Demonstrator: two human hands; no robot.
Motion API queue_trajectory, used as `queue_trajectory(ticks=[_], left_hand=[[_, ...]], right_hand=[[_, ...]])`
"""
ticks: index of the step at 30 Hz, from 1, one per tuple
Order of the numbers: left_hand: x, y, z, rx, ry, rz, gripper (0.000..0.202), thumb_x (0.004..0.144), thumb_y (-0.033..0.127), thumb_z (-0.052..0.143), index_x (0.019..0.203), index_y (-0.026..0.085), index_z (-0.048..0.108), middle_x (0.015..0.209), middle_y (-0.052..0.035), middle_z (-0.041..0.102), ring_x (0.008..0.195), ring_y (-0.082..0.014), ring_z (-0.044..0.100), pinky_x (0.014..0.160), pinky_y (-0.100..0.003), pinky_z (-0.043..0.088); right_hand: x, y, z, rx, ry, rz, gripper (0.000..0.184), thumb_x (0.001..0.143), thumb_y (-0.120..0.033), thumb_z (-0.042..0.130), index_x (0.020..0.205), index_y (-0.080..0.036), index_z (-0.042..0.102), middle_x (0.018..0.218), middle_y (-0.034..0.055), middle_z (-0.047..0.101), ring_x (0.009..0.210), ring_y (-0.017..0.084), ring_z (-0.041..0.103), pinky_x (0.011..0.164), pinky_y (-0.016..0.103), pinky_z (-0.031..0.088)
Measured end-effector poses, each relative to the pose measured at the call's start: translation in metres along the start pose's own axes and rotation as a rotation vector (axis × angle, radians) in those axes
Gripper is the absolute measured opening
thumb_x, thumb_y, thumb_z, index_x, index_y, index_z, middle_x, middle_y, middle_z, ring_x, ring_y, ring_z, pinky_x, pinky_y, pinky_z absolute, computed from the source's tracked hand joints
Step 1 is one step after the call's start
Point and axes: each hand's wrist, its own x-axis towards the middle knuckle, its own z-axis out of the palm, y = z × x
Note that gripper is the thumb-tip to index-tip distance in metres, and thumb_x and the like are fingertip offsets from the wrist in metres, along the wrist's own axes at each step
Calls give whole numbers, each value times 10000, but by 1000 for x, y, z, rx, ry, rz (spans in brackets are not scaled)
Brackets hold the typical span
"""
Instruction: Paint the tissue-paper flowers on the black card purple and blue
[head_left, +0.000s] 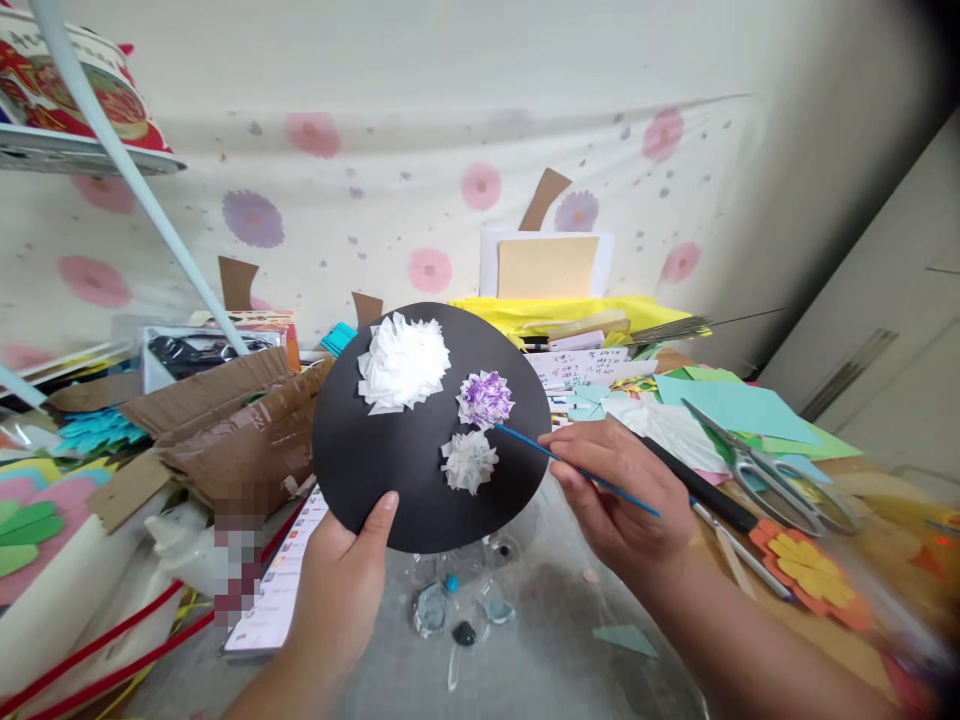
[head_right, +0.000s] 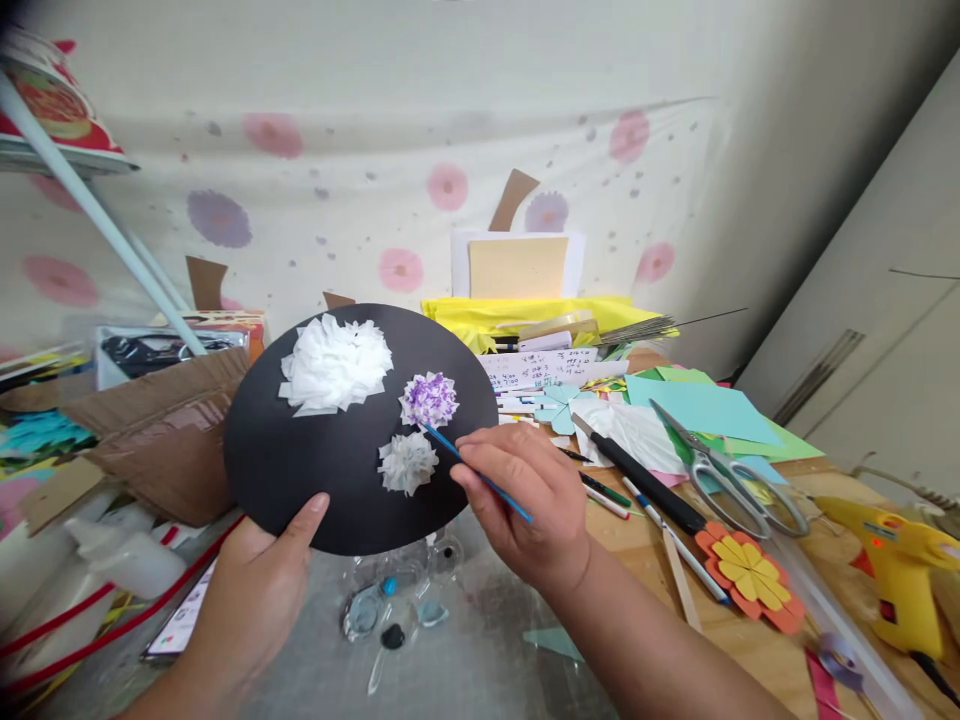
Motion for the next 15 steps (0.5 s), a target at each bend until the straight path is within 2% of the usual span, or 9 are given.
queue_trajectory(ticks=[4, 15], left_hand=[[0, 2, 0, 42, -6, 23, 490, 886, 524, 599, 1302, 266, 631, 1348, -68, 670, 1329, -296, 538, 1166, -456, 334], [-2, 5, 0, 29, -24, 24, 502, 892, 521, 593, 1315, 254, 625, 1371, -84, 653, 1332, -289, 536, 1159, -441, 339]], right_hand=[[1, -1, 2, -54, -37, -76, 154, 846, -82, 650, 980, -158, 662, 823, 102, 743, 749, 193, 709, 671, 334, 607], [-1, -4, 4, -77, -71, -128, 173, 852, -70, 633, 1002, -154, 649, 834, 103, 743, 760, 193, 708, 699, 344, 614]])
